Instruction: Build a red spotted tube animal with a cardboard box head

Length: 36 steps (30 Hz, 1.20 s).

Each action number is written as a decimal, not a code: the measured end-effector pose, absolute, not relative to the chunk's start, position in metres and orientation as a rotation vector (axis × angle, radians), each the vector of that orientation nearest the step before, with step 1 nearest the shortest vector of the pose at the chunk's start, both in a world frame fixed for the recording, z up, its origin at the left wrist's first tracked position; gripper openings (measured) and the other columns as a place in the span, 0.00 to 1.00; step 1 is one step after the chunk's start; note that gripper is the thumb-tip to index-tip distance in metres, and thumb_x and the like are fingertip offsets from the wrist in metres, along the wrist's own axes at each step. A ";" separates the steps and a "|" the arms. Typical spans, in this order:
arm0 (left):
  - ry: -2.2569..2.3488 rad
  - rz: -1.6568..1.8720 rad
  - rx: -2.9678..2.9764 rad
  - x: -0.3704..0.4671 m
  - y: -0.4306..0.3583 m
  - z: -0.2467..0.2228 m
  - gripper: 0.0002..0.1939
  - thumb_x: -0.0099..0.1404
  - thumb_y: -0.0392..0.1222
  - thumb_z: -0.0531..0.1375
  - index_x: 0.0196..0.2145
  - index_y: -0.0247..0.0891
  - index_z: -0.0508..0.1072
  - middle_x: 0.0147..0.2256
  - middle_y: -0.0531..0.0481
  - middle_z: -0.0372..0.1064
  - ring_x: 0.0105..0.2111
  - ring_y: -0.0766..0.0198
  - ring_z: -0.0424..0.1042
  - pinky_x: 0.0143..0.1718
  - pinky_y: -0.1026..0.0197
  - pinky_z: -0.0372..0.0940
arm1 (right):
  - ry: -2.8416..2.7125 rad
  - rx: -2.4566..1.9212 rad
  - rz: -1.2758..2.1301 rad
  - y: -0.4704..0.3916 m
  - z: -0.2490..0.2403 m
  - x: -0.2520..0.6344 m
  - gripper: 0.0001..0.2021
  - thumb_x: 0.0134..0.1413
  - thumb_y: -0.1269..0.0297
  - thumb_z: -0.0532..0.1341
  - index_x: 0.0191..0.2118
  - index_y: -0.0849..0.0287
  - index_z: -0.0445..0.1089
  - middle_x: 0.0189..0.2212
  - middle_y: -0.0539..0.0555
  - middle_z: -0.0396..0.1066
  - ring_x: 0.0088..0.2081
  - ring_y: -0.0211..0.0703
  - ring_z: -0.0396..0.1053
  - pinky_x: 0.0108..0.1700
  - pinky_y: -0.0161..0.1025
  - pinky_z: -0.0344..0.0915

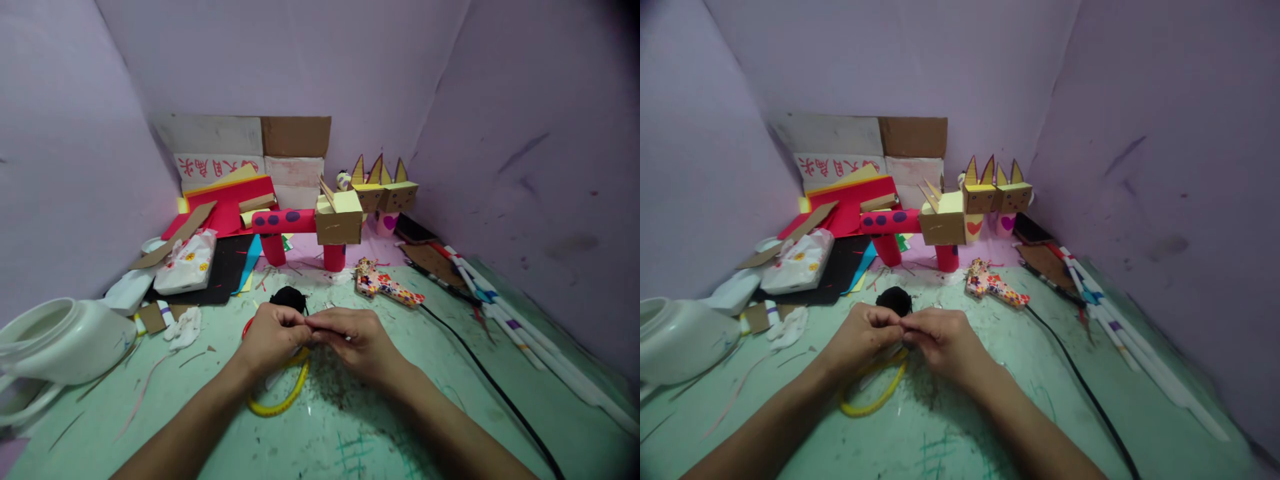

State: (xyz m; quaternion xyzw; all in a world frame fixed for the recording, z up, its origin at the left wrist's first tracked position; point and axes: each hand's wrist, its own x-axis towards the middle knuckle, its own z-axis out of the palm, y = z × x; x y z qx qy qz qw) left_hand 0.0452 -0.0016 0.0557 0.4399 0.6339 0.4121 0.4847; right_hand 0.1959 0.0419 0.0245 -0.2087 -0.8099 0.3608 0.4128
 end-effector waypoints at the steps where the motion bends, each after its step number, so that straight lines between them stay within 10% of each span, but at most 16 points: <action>1: 1.522 1.002 1.041 0.045 -0.001 0.055 0.05 0.41 0.36 0.59 0.12 0.35 0.70 0.09 0.58 0.53 0.13 0.75 0.48 0.15 0.67 0.42 | -2.068 -0.517 0.867 0.043 0.024 0.197 0.11 0.53 0.68 0.60 0.40 0.51 0.76 0.30 0.53 0.77 0.30 0.42 0.73 0.32 0.39 0.69; 12: 1.270 1.025 0.903 0.037 0.002 0.048 0.11 0.44 0.43 0.64 0.23 0.31 0.75 0.12 0.55 0.61 0.12 0.75 0.53 0.15 0.68 0.43 | -2.029 -0.718 0.740 0.043 0.028 0.199 0.07 0.48 0.74 0.59 0.27 0.60 0.75 0.22 0.53 0.75 0.24 0.38 0.70 0.29 0.33 0.64; 22: 1.283 1.090 0.880 0.043 -0.001 0.056 0.11 0.42 0.42 0.67 0.21 0.31 0.72 0.11 0.56 0.62 0.10 0.77 0.54 0.12 0.72 0.45 | -1.504 -0.963 1.534 0.039 0.033 0.191 0.06 0.40 0.63 0.64 0.23 0.60 0.72 0.14 0.48 0.68 0.17 0.35 0.63 0.21 0.32 0.59; 36: 1.133 1.061 0.681 0.043 0.001 0.046 0.18 0.40 0.44 0.70 0.20 0.34 0.65 0.15 0.54 0.68 0.08 0.78 0.55 0.07 0.75 0.44 | -1.504 -0.806 1.444 0.046 0.029 0.191 0.02 0.34 0.65 0.69 0.21 0.55 0.77 0.23 0.51 0.70 0.27 0.38 0.67 0.31 0.36 0.63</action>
